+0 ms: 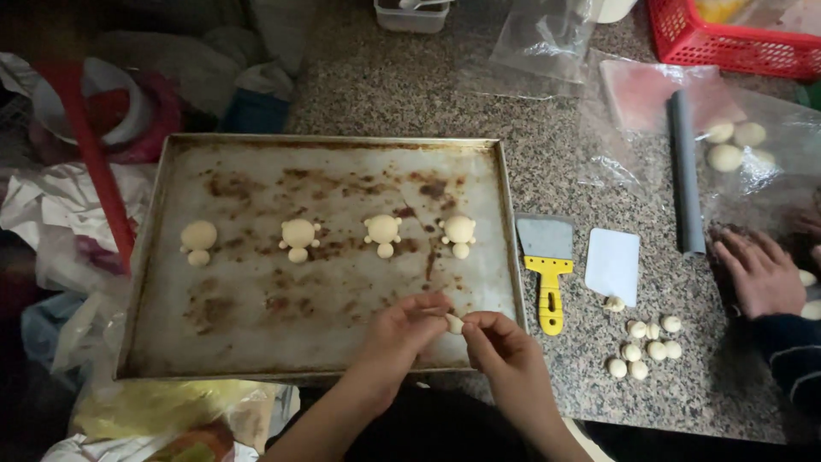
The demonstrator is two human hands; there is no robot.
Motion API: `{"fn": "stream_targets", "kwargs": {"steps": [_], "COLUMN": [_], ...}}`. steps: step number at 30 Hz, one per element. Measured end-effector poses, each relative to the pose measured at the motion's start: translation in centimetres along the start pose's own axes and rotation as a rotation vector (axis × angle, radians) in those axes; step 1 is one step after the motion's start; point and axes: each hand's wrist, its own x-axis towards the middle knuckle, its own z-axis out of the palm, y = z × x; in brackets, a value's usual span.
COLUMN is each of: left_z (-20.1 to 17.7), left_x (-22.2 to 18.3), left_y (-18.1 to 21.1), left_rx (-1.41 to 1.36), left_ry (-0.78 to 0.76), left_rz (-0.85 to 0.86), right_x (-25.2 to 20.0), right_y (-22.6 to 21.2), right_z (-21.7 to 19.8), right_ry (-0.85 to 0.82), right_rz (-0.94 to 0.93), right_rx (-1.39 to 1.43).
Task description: Shape and assemble small pieces of dough on a baking sheet to create animal-like figures.
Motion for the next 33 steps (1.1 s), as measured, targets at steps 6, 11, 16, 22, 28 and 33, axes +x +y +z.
{"fn": "stream_targets", "kwargs": {"steps": [6, 11, 16, 22, 28, 33], "left_z": [-0.4, 0.6, 0.5, 0.5, 0.4, 0.5], "left_x": [-0.1, -1.3, -1.1, -1.1, -0.5, -1.9], "left_y": [0.5, 1.5, 0.5, 0.3, -0.8, 0.3], "left_rx": [-0.266, -0.045, 0.043, 0.058, 0.002, 0.406], "left_ry": [-0.239, -0.173, -0.23, -0.195, -0.12, -0.023], "left_rz": [-0.251, -0.14, -0.037, -0.009, -0.005, 0.351], "right_x": [-0.9, -0.7, -0.8, -1.0, -0.9, -1.0], "right_y": [-1.9, -1.5, -1.8, -1.8, -0.7, -2.1], "right_z": [0.5, 0.4, 1.0, 0.9, 0.5, 0.8], "right_ry": [-0.059, -0.019, 0.05, 0.049, 0.148, 0.055], "right_rz": [0.019, -0.144, -0.188, -0.188, -0.226, -0.216], "right_rx": [-0.038, 0.004, -0.051, -0.177, -0.257, -0.259]}}
